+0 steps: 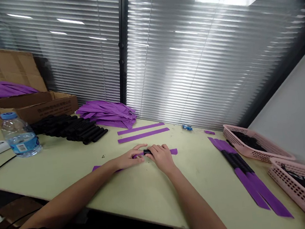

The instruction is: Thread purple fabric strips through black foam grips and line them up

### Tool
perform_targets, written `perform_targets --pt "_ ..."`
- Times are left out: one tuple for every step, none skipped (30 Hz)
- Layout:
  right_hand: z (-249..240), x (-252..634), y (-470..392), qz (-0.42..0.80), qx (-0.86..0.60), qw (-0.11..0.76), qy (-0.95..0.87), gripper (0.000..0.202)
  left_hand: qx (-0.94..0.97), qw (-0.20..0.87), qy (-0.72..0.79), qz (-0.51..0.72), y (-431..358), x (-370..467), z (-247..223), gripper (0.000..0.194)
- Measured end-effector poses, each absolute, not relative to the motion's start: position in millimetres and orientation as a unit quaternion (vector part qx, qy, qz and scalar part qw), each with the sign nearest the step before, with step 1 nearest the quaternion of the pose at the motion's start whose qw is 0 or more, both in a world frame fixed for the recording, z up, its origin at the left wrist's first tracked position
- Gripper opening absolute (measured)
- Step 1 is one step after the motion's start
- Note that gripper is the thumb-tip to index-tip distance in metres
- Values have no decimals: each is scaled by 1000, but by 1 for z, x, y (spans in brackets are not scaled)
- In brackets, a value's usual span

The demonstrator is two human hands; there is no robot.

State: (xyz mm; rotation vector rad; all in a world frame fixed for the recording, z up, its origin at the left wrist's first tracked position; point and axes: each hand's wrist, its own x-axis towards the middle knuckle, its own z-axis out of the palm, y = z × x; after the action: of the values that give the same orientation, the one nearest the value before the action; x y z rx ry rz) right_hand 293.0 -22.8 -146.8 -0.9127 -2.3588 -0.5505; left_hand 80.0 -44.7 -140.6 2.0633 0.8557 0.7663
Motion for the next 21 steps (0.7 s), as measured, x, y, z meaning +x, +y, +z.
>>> perform_targets --pt "-147 293 -23 -201 -341 272 -877 36 814 371 330 302 -43 80 -142 37" --pt "-147 293 -23 -196 -343 269 -878 36 819 363 325 304 -42 80 -144 38" --pt "-147 293 -23 -192 -345 267 -879 37 823 356 320 307 -41 80 -146 39" --pt "-147 293 -23 -188 -348 264 -880 37 826 350 316 310 -39 80 -147 40" --pt "-147 293 -23 -183 -350 261 -881 37 828 345 313 312 -38 80 -149 41" --pt "-146 293 -23 -177 -353 258 -882 38 829 339 312 315 -36 80 -150 43" --pt "-146 292 -23 -171 -356 256 -882 38 829 335 314 319 -35 81 -151 44" --pt "-146 292 -23 -163 -359 255 -883 38 829 329 318 323 -34 81 -151 45" --pt "-147 291 -22 -154 -364 254 -883 37 827 323 323 327 -33 81 -151 45" --pt "-147 290 -22 -145 -369 254 -882 37 825 317 329 332 -32 82 -151 46" --pt "-147 290 -21 -135 -373 253 -882 36 823 311 336 337 -32 82 -150 46" --pt "-148 289 -21 -127 -376 251 -883 35 821 307 342 338 -32 83 -149 45" --pt "-148 289 -20 -121 -379 249 -883 35 820 304 347 338 -32 83 -147 44" --pt "-148 289 -20 -117 -381 246 -883 34 820 303 351 336 -33 84 -146 43" --pt "-149 288 -20 -114 -384 242 -884 34 820 303 353 333 -33 84 -144 43" --pt "-149 288 -20 -112 -388 239 -883 35 819 304 355 332 -34 84 -143 43" --pt "-149 287 -20 -111 -391 236 -883 37 816 307 357 335 -34 84 -141 43" --pt "-149 286 -20 -111 -395 234 -882 39 811 311 361 340 -35 83 -140 44" --pt "-149 285 -21 -112 -399 230 -881 41 804 316 365 348 -34 83 -139 44" --pt "-149 283 -21 -113 -404 226 -879 43 796 322 369 355 -34 83 -138 45" --pt "-149 282 -21 -115 -410 222 -877 45 790 329 371 361 -33 83 -137 45"
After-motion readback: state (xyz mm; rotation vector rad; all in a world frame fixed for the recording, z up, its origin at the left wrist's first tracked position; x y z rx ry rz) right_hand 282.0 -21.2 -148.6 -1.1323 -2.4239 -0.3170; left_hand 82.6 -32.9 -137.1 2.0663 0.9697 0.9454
